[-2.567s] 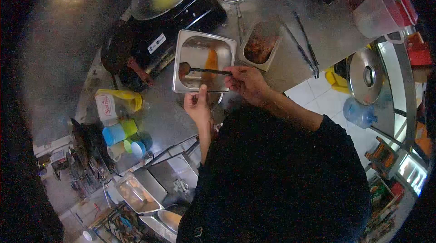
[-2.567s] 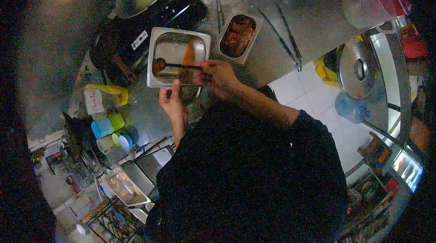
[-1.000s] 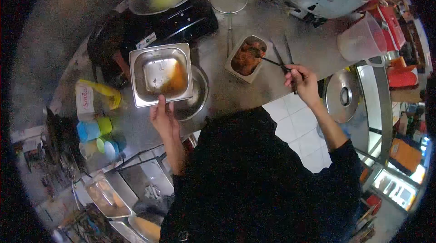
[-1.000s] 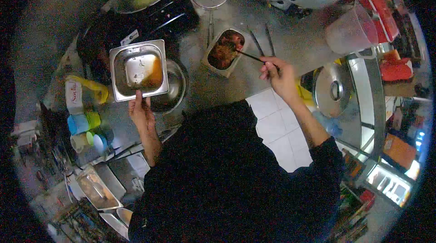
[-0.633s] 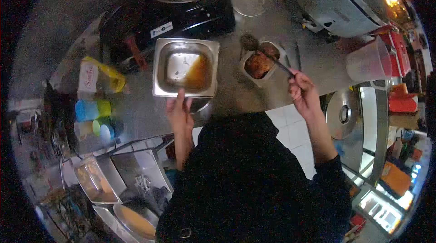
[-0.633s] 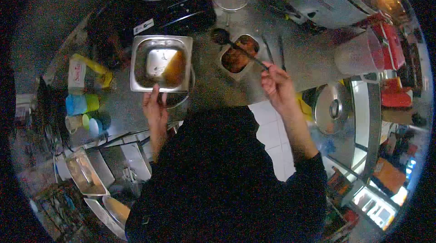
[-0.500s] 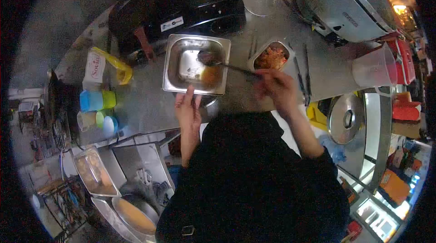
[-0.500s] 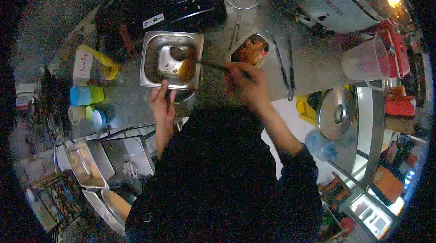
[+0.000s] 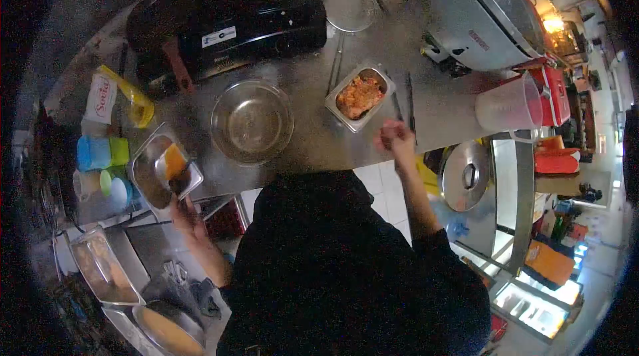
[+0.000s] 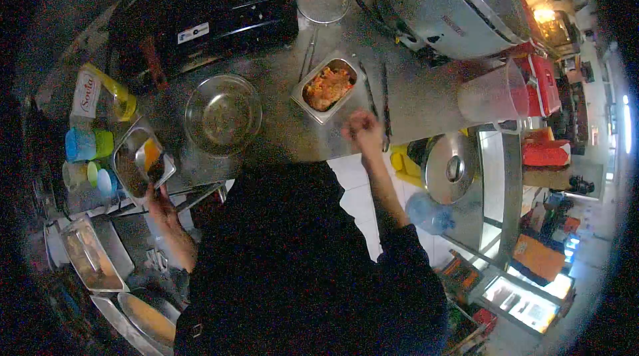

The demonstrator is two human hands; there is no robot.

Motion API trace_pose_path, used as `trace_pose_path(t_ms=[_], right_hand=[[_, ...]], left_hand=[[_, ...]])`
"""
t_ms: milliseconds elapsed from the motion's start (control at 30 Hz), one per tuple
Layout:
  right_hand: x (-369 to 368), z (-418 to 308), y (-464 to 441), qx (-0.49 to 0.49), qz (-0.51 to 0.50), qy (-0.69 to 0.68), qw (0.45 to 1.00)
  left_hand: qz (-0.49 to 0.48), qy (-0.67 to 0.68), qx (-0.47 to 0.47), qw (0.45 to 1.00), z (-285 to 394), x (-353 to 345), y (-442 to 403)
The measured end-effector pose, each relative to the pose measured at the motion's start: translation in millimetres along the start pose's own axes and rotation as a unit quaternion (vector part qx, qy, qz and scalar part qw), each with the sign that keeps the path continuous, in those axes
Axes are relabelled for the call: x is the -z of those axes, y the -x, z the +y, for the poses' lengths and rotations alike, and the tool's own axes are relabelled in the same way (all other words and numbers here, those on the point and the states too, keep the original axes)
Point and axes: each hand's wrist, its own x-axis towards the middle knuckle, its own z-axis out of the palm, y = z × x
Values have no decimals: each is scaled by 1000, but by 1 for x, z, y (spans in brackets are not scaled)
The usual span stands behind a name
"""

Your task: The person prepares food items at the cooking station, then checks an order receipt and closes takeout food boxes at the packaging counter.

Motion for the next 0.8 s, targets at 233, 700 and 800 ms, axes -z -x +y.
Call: trace_pose_path(t_ms=[233,700,800], right_hand=[[-65,12,-6,-59,12,-120,991],[-28,-110,-27,96,-43,-113,988],[-59,-191,-43,121,-41,-9,992]], left_hand=[[-2,82,13,997,-34,55,-58],[6,119,37,992,-63,25,-41],[25,104,40,993,-73,-9,-14]])
